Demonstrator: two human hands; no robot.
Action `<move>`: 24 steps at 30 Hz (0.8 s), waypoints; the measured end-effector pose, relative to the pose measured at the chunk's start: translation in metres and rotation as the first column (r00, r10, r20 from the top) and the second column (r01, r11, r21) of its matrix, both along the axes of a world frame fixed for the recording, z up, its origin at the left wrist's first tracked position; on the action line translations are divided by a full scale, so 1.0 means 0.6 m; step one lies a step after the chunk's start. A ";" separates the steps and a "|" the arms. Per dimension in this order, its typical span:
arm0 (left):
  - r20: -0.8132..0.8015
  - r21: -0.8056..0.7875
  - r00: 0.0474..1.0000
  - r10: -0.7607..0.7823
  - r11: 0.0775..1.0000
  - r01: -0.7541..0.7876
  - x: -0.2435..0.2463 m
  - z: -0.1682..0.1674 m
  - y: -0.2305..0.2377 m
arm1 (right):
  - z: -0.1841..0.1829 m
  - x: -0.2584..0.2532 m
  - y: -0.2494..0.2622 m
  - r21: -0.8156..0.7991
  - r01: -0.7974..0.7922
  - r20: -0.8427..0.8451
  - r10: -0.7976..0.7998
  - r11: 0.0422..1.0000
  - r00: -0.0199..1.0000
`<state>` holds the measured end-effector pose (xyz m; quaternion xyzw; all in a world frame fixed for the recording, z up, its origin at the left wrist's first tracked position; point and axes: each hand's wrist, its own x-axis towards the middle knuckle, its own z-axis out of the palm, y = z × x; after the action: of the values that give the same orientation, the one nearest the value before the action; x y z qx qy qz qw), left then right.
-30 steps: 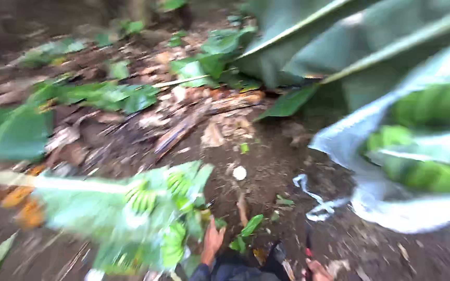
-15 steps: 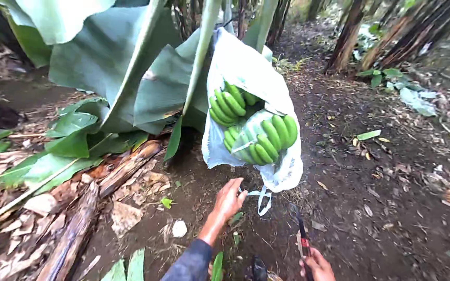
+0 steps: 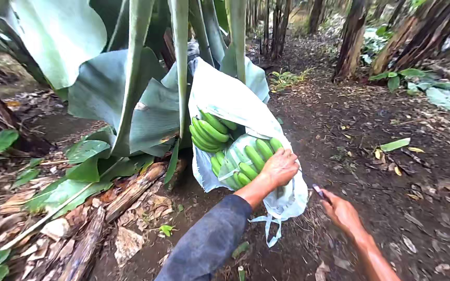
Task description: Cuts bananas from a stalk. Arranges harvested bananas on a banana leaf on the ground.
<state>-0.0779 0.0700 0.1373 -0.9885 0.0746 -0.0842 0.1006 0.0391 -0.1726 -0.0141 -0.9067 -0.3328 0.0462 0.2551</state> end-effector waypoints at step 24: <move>-0.468 0.378 0.564 0.680 0.731 -0.568 0.125 0.026 -0.038 | 0.367 0.175 0.144 0.420 -0.031 0.265 -0.090 0.907 0.960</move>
<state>-0.0028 0.0475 0.1528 -0.9121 -0.2470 0.2686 0.1871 0.1443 -0.0860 0.2063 -0.8329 -0.3534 -0.1582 0.3955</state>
